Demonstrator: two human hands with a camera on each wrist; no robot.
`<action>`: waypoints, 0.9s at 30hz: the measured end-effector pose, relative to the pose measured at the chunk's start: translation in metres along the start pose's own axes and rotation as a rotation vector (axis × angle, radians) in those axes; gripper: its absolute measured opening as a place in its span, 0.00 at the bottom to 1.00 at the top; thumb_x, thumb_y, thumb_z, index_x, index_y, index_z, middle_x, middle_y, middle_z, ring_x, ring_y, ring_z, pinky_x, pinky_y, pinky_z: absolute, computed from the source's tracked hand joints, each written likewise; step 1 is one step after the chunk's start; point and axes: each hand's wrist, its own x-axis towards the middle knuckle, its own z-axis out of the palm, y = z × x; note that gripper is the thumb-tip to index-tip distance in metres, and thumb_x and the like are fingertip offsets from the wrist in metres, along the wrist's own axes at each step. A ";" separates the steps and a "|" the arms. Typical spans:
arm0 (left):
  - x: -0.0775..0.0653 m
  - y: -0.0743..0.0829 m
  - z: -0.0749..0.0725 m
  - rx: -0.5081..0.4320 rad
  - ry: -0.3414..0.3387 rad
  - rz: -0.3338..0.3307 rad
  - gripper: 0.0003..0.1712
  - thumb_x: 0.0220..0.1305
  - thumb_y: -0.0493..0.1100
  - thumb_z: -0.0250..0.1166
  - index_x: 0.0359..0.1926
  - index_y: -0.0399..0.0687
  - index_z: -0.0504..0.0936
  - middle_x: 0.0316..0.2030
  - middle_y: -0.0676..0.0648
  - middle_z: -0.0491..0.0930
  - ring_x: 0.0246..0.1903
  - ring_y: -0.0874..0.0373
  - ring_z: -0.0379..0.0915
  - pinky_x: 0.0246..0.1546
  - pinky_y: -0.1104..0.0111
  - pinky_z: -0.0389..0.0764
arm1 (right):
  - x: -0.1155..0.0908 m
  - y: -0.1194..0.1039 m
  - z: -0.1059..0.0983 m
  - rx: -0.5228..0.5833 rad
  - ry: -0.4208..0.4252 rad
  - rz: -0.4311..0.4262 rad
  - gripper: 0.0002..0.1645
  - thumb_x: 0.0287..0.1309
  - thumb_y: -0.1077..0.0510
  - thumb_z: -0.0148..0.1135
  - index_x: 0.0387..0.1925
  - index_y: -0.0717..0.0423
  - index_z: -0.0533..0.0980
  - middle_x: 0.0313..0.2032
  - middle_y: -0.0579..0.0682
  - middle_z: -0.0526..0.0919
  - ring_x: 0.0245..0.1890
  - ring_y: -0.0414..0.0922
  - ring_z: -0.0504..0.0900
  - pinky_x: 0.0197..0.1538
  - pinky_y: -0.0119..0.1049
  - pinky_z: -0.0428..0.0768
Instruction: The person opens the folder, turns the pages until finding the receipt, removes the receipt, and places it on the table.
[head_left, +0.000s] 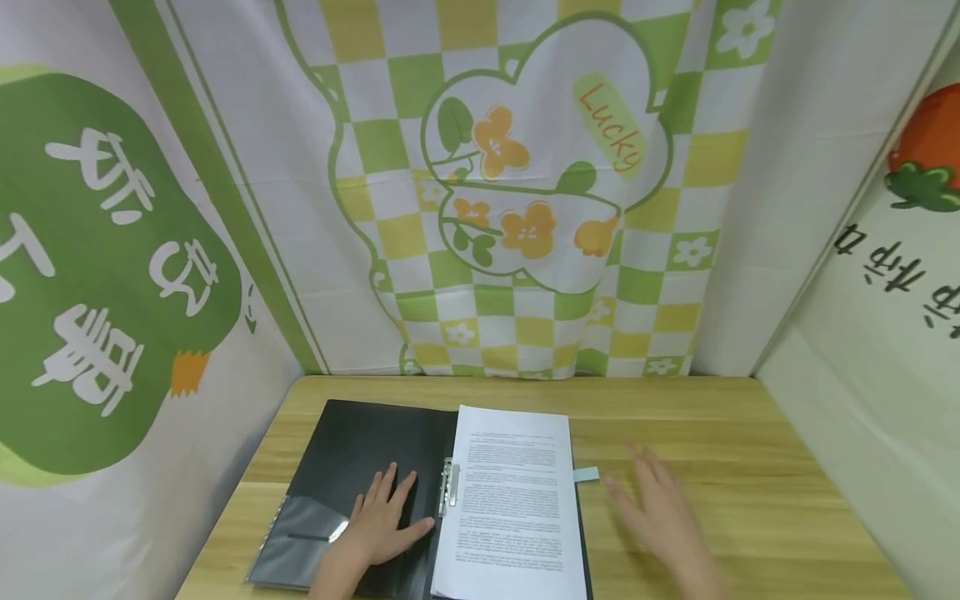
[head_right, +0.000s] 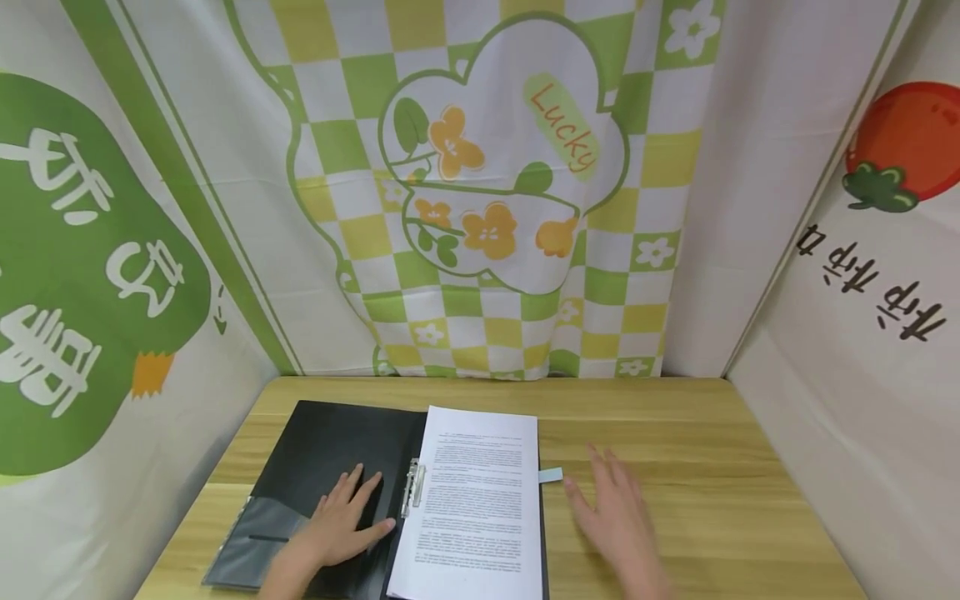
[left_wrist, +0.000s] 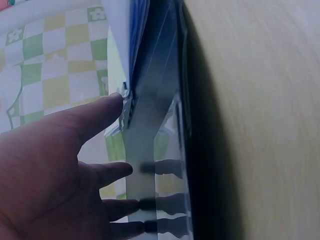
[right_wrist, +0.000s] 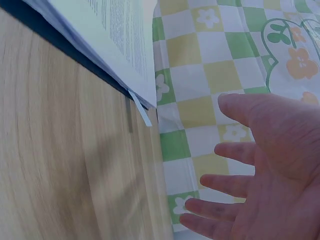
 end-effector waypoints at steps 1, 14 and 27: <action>0.002 -0.001 0.002 -0.008 -0.015 -0.008 0.54 0.68 0.75 0.62 0.82 0.47 0.61 0.82 0.30 0.45 0.79 0.25 0.38 0.71 0.24 0.45 | 0.001 -0.001 0.002 0.006 -0.003 0.002 0.42 0.78 0.42 0.58 0.78 0.66 0.61 0.74 0.77 0.61 0.72 0.77 0.60 0.70 0.79 0.53; 0.004 -0.005 0.011 -0.071 -0.025 -0.038 0.55 0.64 0.72 0.68 0.81 0.47 0.63 0.83 0.31 0.43 0.80 0.27 0.36 0.72 0.25 0.42 | 0.014 -0.013 0.021 0.240 -0.100 0.210 0.35 0.78 0.49 0.60 0.69 0.74 0.69 0.58 0.72 0.81 0.54 0.65 0.85 0.56 0.61 0.83; 0.002 -0.008 0.018 -0.126 0.029 -0.015 0.53 0.66 0.68 0.68 0.82 0.49 0.62 0.84 0.33 0.41 0.81 0.30 0.31 0.73 0.26 0.37 | 0.017 -0.014 0.045 0.450 -0.169 0.375 0.34 0.79 0.47 0.57 0.68 0.72 0.71 0.54 0.66 0.85 0.48 0.55 0.88 0.50 0.48 0.88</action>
